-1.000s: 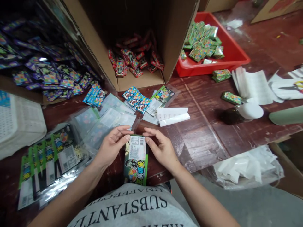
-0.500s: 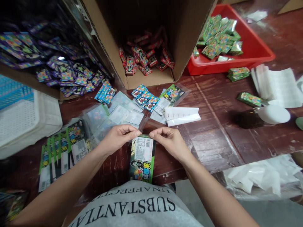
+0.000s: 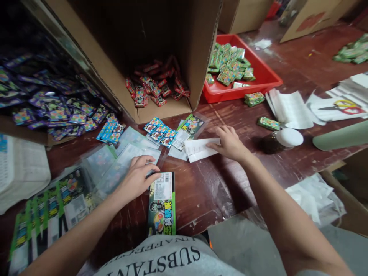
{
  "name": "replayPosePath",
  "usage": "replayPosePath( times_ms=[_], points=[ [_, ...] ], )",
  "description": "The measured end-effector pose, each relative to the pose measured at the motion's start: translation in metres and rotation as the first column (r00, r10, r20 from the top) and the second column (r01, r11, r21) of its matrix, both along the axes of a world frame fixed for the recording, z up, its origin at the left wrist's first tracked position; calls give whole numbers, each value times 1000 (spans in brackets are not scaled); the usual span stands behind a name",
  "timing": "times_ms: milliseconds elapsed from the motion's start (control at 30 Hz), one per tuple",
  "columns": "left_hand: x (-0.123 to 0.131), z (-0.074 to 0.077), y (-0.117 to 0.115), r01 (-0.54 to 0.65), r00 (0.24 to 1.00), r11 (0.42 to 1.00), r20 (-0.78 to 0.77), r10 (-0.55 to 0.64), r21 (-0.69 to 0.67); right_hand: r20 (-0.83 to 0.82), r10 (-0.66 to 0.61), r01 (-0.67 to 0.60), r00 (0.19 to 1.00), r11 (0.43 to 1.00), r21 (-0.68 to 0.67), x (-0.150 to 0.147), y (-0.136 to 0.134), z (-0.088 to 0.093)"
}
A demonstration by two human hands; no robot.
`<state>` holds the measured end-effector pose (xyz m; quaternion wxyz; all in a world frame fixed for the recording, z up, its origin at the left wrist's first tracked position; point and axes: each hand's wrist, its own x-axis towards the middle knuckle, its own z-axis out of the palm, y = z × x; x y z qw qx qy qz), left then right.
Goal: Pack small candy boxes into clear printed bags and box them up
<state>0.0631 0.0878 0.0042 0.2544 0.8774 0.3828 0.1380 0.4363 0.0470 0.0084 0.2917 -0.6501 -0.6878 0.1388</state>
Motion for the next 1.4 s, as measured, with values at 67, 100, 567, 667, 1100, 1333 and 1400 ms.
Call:
replayPosePath(
  times_ms=[67,100,567,667,1100,1333,1400],
  points=[
    [15,7,3,-44,998,998,43,43,33,-158,9,-30,987,990,-134,14,2,-5],
    [25,12,5,-79,993,996,94,75,37,-269,-7,-40,963,984,-171,14,1,-6],
    [101,18,21,96,791,889,577,205,-447,-680,-101,56,726,994,-89,-57,-35,20],
    [103,19,20,70,811,906,553,191,-417,-751,-188,162,633,981,-109,-57,-35,19],
    [99,31,26,-29,829,869,473,297,-495,-664,-273,270,696,957,-110,-57,-41,27],
    [99,26,19,-51,804,868,494,329,-494,-750,-221,180,623,974,-138,-58,-41,28],
    [103,25,18,15,761,821,539,361,-571,-760,-230,183,607,972,-148,-59,-41,28]
  ],
)
